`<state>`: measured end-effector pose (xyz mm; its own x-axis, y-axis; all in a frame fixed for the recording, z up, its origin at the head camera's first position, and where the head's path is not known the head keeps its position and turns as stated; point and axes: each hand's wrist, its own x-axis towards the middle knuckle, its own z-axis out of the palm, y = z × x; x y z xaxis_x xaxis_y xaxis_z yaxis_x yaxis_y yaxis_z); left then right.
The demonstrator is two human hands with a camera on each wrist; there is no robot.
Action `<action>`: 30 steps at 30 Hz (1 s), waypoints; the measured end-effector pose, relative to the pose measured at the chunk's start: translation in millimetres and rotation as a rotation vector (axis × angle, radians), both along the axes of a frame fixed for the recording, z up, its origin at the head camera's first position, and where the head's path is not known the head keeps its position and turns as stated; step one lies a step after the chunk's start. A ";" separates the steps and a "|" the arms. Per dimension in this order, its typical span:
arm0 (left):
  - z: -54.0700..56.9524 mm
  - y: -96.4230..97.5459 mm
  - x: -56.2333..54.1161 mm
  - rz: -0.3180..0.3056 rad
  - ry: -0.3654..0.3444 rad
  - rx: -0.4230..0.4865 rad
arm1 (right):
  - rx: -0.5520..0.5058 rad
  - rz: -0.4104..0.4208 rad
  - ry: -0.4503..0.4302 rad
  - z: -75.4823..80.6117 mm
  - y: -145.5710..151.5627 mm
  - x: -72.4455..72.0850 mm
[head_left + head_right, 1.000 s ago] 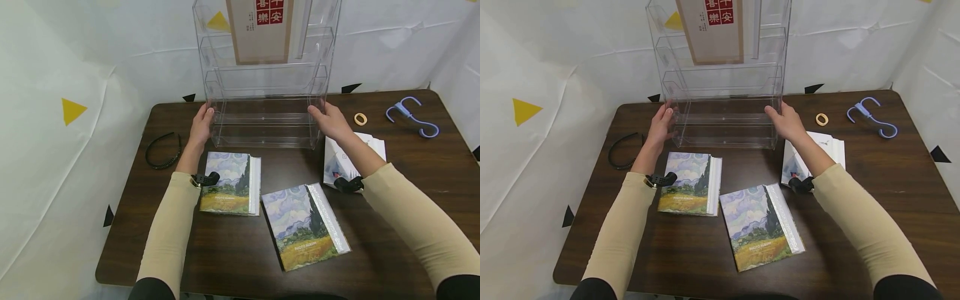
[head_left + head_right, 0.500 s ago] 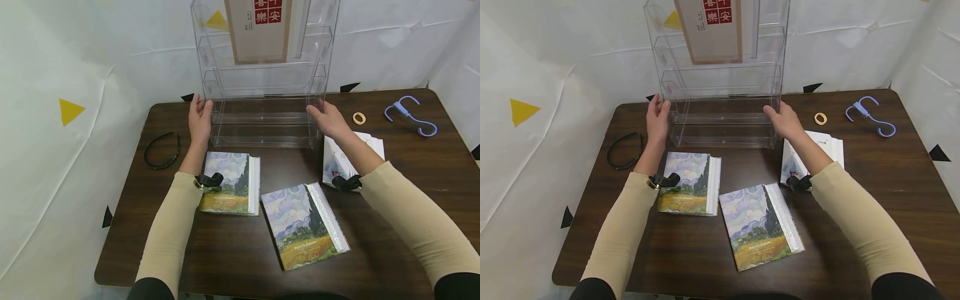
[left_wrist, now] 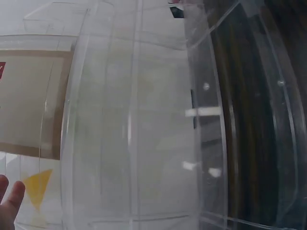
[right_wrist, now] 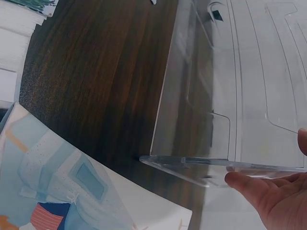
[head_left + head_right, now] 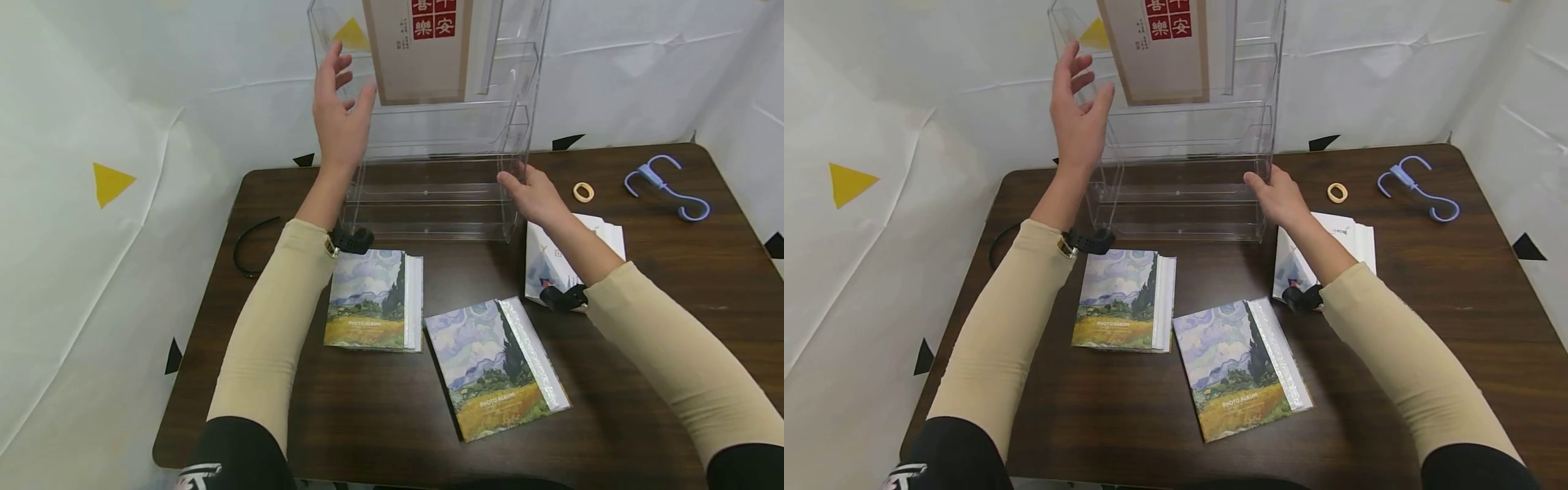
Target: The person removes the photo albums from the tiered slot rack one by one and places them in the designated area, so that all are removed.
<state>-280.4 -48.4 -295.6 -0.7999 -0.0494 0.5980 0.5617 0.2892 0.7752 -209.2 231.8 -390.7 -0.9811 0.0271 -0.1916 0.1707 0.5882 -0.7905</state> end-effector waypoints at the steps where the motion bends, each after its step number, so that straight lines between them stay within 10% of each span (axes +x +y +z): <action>1: 5.3 3.8 -2.5 -0.018 -0.016 -0.003 | 0.000 -0.001 -0.003 0.4 0.0 0.0; 9: 10.7 27.9 -37.9 -0.090 -0.124 0.048 | 0.008 0.000 0.005 2.0 -0.4 -0.1; 20: 20.4 37.6 -44.3 -0.039 -0.202 0.063 | -0.010 -0.005 -0.004 1.3 -2.8 -0.4; 30: 16.4 36.4 -49.8 -0.147 -0.165 0.111 | -0.013 -0.004 0.000 2.4 -4.6 -1.0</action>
<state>-330.2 -12.0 -279.3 -0.8900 0.0163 0.4557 0.4542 0.1213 0.8826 -210.2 227.1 -388.3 -0.9810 0.0285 -0.1918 0.1728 0.5771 -0.7982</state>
